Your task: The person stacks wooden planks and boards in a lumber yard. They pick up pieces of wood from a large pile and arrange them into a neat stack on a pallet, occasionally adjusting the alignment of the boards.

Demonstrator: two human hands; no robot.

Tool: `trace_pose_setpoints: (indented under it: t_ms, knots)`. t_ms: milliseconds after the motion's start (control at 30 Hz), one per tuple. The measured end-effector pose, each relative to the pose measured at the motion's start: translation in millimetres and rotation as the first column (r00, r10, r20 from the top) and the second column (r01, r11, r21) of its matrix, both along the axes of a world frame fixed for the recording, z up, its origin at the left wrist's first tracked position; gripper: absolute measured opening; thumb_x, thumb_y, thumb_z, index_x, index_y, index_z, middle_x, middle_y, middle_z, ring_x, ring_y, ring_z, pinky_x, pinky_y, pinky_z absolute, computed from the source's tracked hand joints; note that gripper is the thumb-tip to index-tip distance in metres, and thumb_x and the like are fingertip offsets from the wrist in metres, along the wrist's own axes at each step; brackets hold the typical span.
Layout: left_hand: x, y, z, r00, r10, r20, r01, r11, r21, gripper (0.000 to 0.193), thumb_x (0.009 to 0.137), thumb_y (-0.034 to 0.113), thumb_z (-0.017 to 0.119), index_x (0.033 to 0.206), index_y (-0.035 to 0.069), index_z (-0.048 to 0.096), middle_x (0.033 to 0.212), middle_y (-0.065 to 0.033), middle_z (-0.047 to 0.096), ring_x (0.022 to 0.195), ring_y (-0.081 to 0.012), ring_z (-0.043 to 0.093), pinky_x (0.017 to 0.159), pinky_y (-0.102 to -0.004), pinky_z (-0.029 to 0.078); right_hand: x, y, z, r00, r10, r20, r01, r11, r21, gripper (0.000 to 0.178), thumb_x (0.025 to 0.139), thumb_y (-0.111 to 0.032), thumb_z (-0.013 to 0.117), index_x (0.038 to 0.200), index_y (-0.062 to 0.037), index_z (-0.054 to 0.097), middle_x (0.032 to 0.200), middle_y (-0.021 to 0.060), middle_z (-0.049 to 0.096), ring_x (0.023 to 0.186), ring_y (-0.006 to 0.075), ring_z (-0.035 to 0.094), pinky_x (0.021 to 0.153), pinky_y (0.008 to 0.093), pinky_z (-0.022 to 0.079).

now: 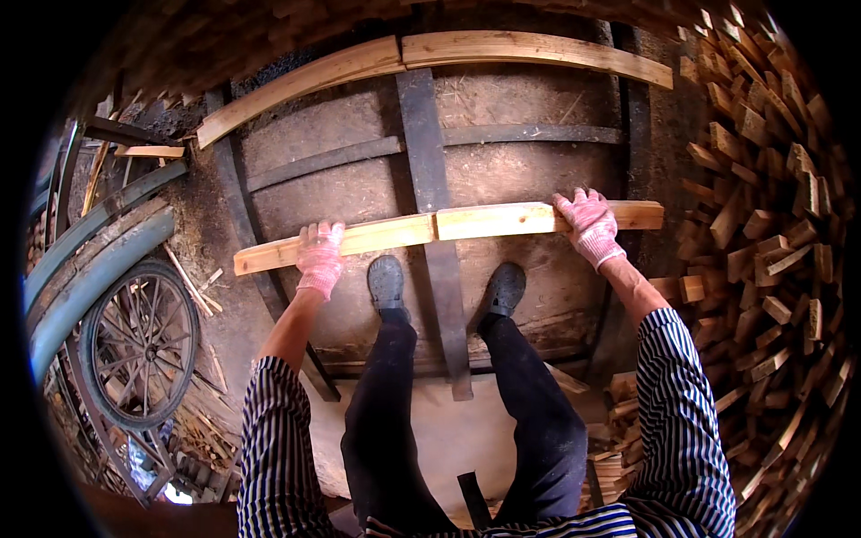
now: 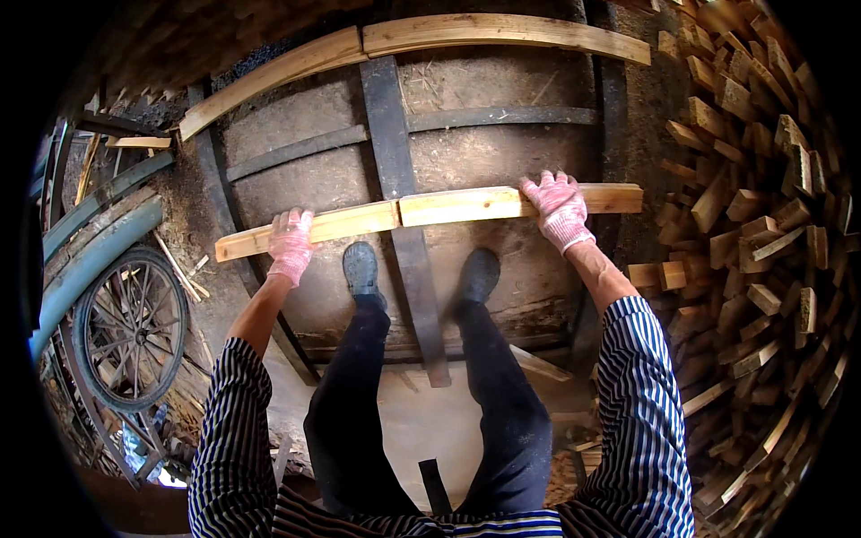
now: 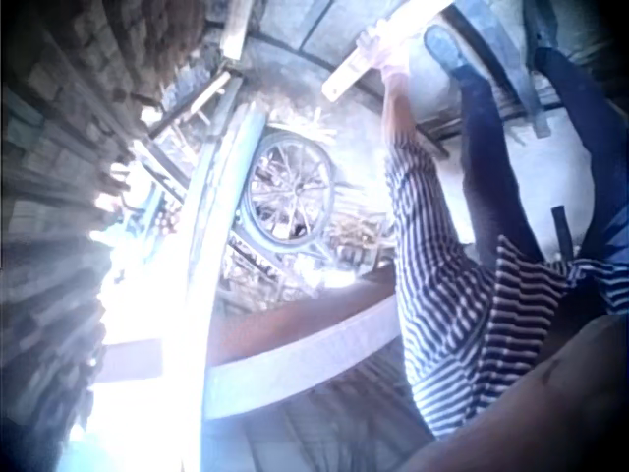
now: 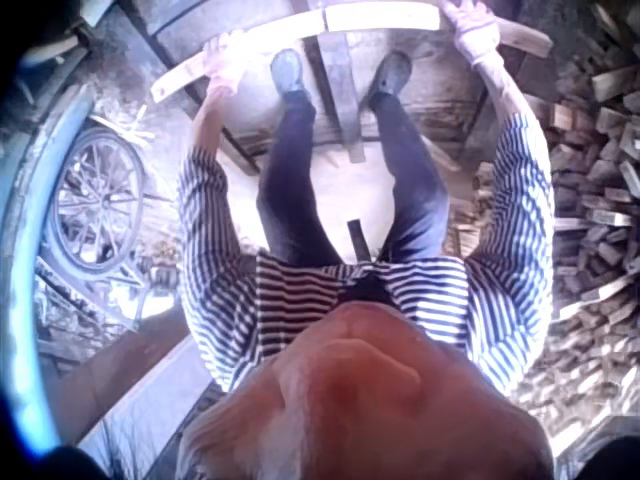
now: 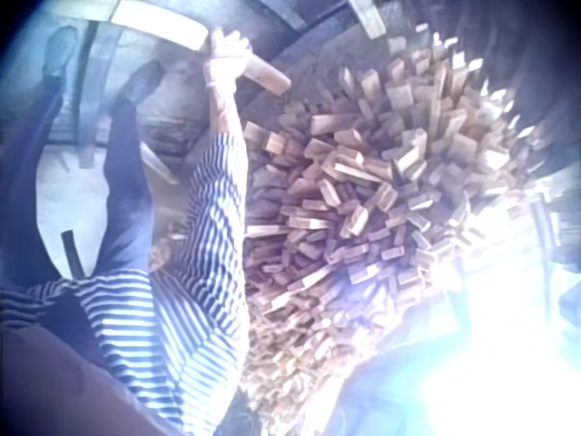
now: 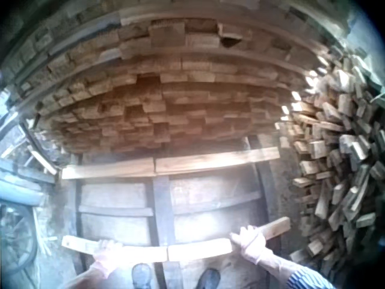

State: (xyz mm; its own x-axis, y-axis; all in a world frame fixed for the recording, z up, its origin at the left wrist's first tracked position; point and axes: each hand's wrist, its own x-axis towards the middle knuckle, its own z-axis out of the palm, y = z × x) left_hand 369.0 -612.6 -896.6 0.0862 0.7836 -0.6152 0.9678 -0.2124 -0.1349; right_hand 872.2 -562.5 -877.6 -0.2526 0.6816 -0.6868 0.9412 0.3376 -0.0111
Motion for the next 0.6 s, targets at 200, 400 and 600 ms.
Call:
trace_pose_setpoints:
  t_ms: [200, 400, 600]
  knots:
    - [-1.9, -12.7, -20.6, 0.995, -0.033, 0.098, 0.028, 0.998, 0.057, 0.073, 0.069, 0.044, 0.088, 0.131, 0.022, 0.058, 0.122, -0.0055, 0.061, 0.122, -0.0280, 0.055, 0.112, -0.0450, 0.039, 22.5, -27.1, -16.8, 0.991, -0.003, -0.132, 0.041, 0.956, 0.292, 0.030, 0.091, -0.020, 0.057, 0.120, -0.0233, 0.063, 0.110, 0.0118, 0.062, 0.110, 0.0317, 0.059, 0.105, 0.0525, 0.043]
    - [17.9, 3.6, 2.5, 0.997, 0.072, 0.041, -0.066, 0.989, -0.131, 0.075, 0.079, 0.044, 0.083, 0.140, 0.015, 0.052, 0.139, -0.0114, 0.054, 0.136, -0.0366, 0.046, 0.117, -0.0502, 0.035, 6.5, -17.0, -7.8, 0.982, -0.176, -0.072, 0.187, 0.965, 0.185, 0.024, 0.092, -0.024, 0.056, 0.111, -0.0258, 0.070, 0.114, 0.0110, 0.063, 0.118, 0.0313, 0.058, 0.111, 0.0565, 0.037]
    - [85.9, 20.6, 59.3, 0.967, 0.023, -0.254, -0.094, 0.958, -0.272, 0.126, 0.064, 0.043, 0.094, 0.162, 0.015, 0.020, 0.161, -0.0168, 0.036, 0.149, -0.0304, 0.036, 0.121, -0.0481, 0.032, -12.5, -53.7, 47.4, 0.915, -0.262, -0.307, 0.399, 0.699, 0.594, 0.033, 0.084, -0.021, 0.064, 0.117, -0.0210, 0.060, 0.124, 0.0223, 0.055, 0.115, 0.0427, 0.058, 0.097, 0.0683, 0.044]
